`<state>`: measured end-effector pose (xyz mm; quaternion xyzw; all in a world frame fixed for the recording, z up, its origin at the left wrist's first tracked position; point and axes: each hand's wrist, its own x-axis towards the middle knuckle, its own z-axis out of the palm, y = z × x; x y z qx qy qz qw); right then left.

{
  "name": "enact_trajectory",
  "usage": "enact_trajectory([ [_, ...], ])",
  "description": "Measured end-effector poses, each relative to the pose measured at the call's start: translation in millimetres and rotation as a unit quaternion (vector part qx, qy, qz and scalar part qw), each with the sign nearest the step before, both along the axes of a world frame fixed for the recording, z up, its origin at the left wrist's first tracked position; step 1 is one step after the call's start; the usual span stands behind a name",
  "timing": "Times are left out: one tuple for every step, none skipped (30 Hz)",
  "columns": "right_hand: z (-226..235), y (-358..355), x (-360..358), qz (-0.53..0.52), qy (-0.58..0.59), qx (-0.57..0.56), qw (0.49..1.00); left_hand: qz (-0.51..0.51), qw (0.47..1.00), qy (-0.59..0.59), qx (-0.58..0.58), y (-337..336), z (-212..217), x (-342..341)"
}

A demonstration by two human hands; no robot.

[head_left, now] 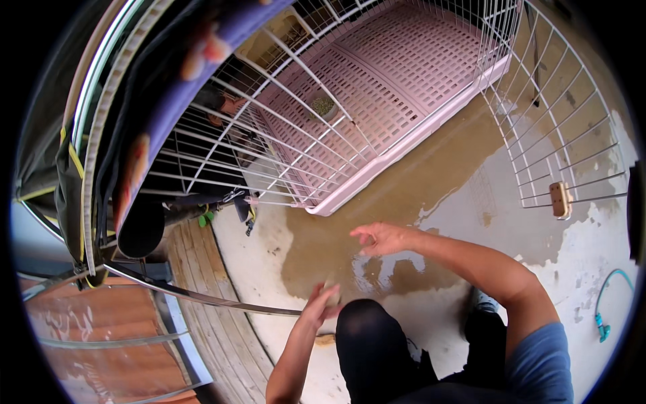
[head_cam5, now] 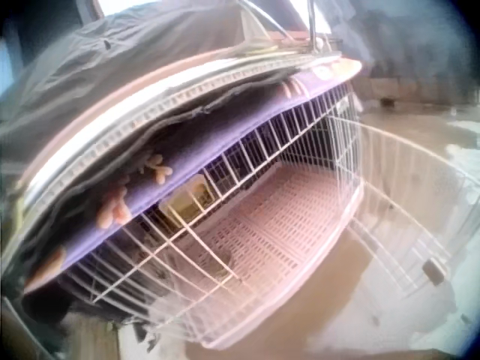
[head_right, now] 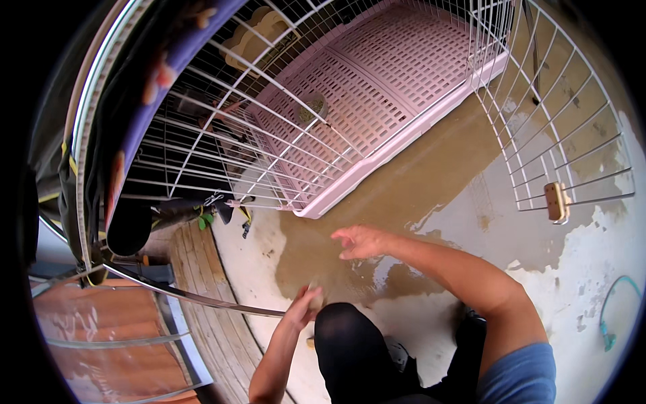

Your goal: The person picks up two white trays and slides them into the bottom of a pink pet cage, then picks up two pink plastic floor grates and places them inside the cage, and finally reaches into the cage to place a bowl and a piece of fruit.

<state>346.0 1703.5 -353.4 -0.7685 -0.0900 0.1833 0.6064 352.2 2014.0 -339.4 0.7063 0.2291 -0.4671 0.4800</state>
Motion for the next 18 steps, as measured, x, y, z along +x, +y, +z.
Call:
enact_trajectory([
  [0.6, 7.5, -2.6, -0.039, 0.021, 0.051, 0.998, -0.008, 1.0, -0.017, -0.002, -38.8, 6.1, 12.5],
  [-5.3, 12.5, -2.1, -0.046, -0.009, 0.06, 0.997, -0.029, 0.999, -0.018, -0.003, -69.6, 8.2, 26.7],
  [-11.9, 16.3, -1.7, -0.051, -0.038, 0.066, 0.996, -0.047, 0.999, -0.018, -0.005, -95.8, 6.3, 39.6],
  [-14.1, 15.6, 0.8, -0.056, -0.072, 0.07, 0.993, -0.044, 0.998, -0.029, -0.029, -119.7, 5.2, 50.7],
  [-18.5, 8.7, 4.4, -0.102, -0.071, 0.078, 0.989, -0.042, 0.997, -0.039, -0.058, -144.8, 3.1, 60.2],
  [-26.4, -0.5, 8.5, -0.146, -0.067, 0.087, 0.983, -0.065, 0.995, -0.035, -0.07, -172.3, 11.2, 65.9],
  [-33.7, -9.3, 11.6, -0.188, -0.061, 0.094, 0.976, -0.087, 0.992, -0.03, -0.083, -193.3, 17.4, 69.0],
  [-34.1, -15.1, 16.6, -0.201, -0.034, 0.157, 0.966, -0.089, 0.992, -0.03, -0.089, -200.0, 14.9, 74.0],
  [-34.8, -29.7, 18.7, -0.221, -0.007, 0.213, 0.952, -0.099, 0.989, -0.027, -0.103, -212.5, 9.9, 78.6],
  [-38.0, -43.0, 18.1, -0.249, -0.013, 0.229, 0.941, -0.107, 0.987, -0.026, -0.115, -219.0, 7.0, 80.6],
  [-41.6, -58.8, 16.8, -0.279, -0.022, 0.245, 0.928, -0.123, 0.982, -0.035, -0.14, -224.9, 8.9, 81.2],
  [-39.1, -69.8, 17.6, -0.309, -0.028, 0.261, 0.914, -0.137, 0.976, -0.042, -0.165, -231.0, 10.5, 80.0],
  [-36.4, -77.9, 19.9, -0.341, 0.01, 0.298, 0.892, -0.151, 0.969, -0.05, -0.187, -235.0, 13.4, 80.3],
  [-23.6, -84.0, 20.7, -0.369, 0.048, 0.335, 0.866, -0.168, 0.96, -0.088, -0.205, -234.2, 18.7, 82.2],
  [-20.8, -91.0, 15.9, -0.402, 0.095, 0.363, 0.835, -0.184, 0.949, -0.113, -0.228, -234.9, 18.4, 78.2],
  [-25.4, -94.8, 22.1, -0.411, 0.095, 0.385, 0.821, -0.199, 0.937, -0.139, -0.25, -233.6, 20.0, 76.0],
  [-33.4, -103.8, 25.9, -0.428, 0.099, 0.397, 0.806, -0.225, 0.931, -0.16, -0.239, -236.3, 24.7, 71.7],
  [-42.2, -111.6, 32.6, -0.442, 0.099, 0.411, 0.791, -0.272, 0.917, -0.19, -0.221, -233.3, 27.2, 66.2],
])
